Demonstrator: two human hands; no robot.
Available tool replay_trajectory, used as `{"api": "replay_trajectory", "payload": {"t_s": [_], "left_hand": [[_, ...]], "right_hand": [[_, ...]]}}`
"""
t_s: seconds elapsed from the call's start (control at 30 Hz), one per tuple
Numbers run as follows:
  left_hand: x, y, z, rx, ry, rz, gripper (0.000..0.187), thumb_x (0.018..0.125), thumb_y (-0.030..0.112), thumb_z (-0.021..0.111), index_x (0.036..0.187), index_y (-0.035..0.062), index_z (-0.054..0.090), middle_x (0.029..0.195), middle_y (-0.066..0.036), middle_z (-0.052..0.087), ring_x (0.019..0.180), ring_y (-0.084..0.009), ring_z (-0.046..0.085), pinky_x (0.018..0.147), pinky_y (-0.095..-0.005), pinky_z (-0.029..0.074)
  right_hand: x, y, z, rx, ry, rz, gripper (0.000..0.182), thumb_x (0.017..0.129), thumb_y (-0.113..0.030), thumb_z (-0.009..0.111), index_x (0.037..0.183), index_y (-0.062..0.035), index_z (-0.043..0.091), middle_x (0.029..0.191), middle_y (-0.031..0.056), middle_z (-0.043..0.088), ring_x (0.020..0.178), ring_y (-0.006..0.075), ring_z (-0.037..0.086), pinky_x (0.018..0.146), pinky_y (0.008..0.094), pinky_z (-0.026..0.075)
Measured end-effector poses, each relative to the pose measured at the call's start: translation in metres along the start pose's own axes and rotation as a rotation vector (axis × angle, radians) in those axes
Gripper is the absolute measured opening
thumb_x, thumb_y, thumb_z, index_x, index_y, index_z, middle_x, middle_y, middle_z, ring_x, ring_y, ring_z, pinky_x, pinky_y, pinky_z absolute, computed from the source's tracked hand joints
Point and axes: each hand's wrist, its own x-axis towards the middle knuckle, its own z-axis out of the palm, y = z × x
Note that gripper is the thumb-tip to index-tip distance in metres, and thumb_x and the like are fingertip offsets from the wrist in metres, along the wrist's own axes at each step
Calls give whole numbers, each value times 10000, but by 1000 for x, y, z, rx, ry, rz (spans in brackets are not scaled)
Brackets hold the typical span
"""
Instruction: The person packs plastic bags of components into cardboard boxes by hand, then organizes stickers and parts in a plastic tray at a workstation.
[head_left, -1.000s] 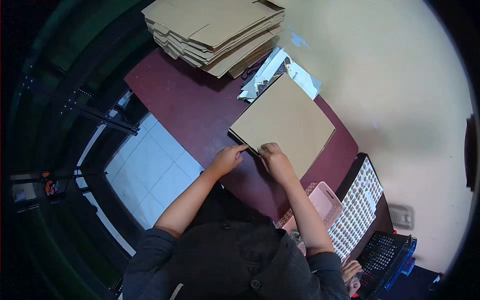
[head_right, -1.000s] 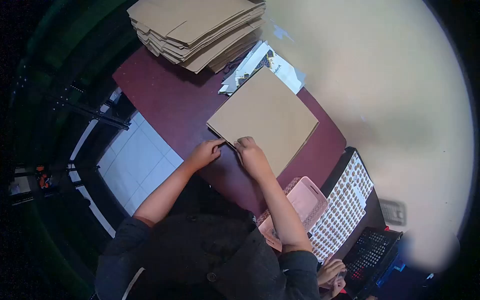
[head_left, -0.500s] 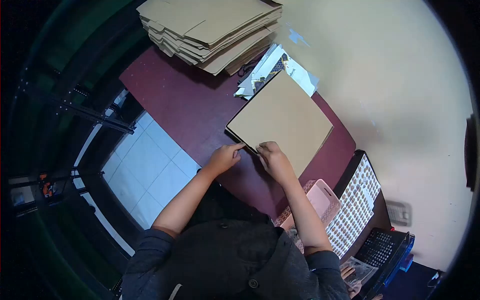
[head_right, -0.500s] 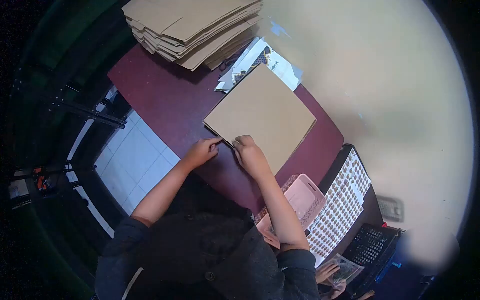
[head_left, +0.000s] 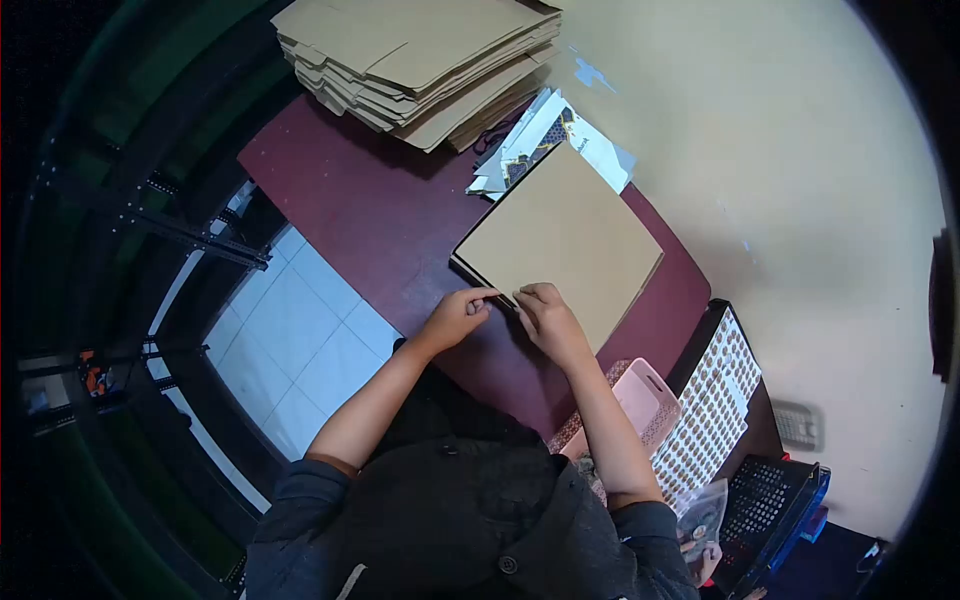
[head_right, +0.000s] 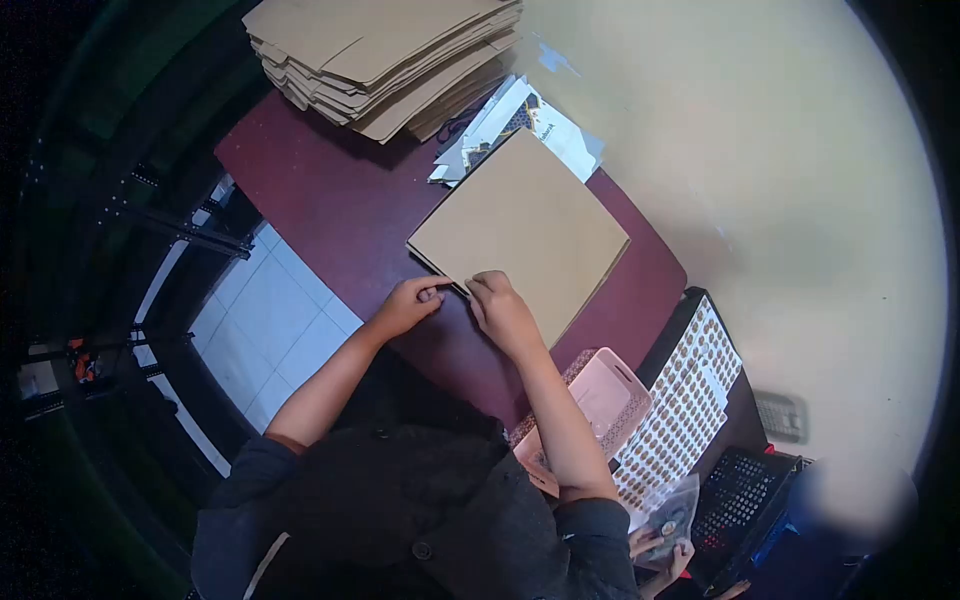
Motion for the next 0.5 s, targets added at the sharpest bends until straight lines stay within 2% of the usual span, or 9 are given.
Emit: {"api": "replay_trajectory", "payload": {"t_s": [0.2, 0.3, 0.37, 0.5], "left_hand": [[0, -1, -1, 60, 13, 29, 329, 785, 81, 550, 1108, 43, 602, 609, 10, 453, 570, -60, 400, 527, -232, 364], [-3, 3, -3, 97, 5, 33, 341, 800, 47, 522, 1134, 22, 581, 621, 44, 418, 585, -48, 383, 550, -210, 360], [-3, 5, -4, 103, 15, 16, 329, 791, 81, 543, 1113, 43, 598, 602, -10, 458, 565, -67, 403, 530, -240, 372], [-1, 2, -4, 70, 12, 6, 322, 791, 82, 542, 1105, 39, 600, 616, -27, 482, 568, -81, 420, 539, -252, 382]], "right_hand": [[0, 1, 3, -1, 15, -23, 254, 755, -41, 590, 1001, 22, 600, 988, 157, 565, 957, 297, 541, 820, 352, 463], [1, -2, 1, -13, -1, -12, 254, 755, -42, 591, 1001, 20, 601, 986, 158, 564, 952, 297, 542, 817, 353, 465], [1, 1, 3, -12, 3, -12, 253, 758, -44, 590, 1002, 20, 601, 986, 157, 564, 948, 297, 544, 811, 354, 470], [1, 1, 3, -6, 6, -17, 251, 762, -47, 588, 1003, 20, 603, 986, 155, 565, 937, 297, 550, 804, 354, 474]]}}
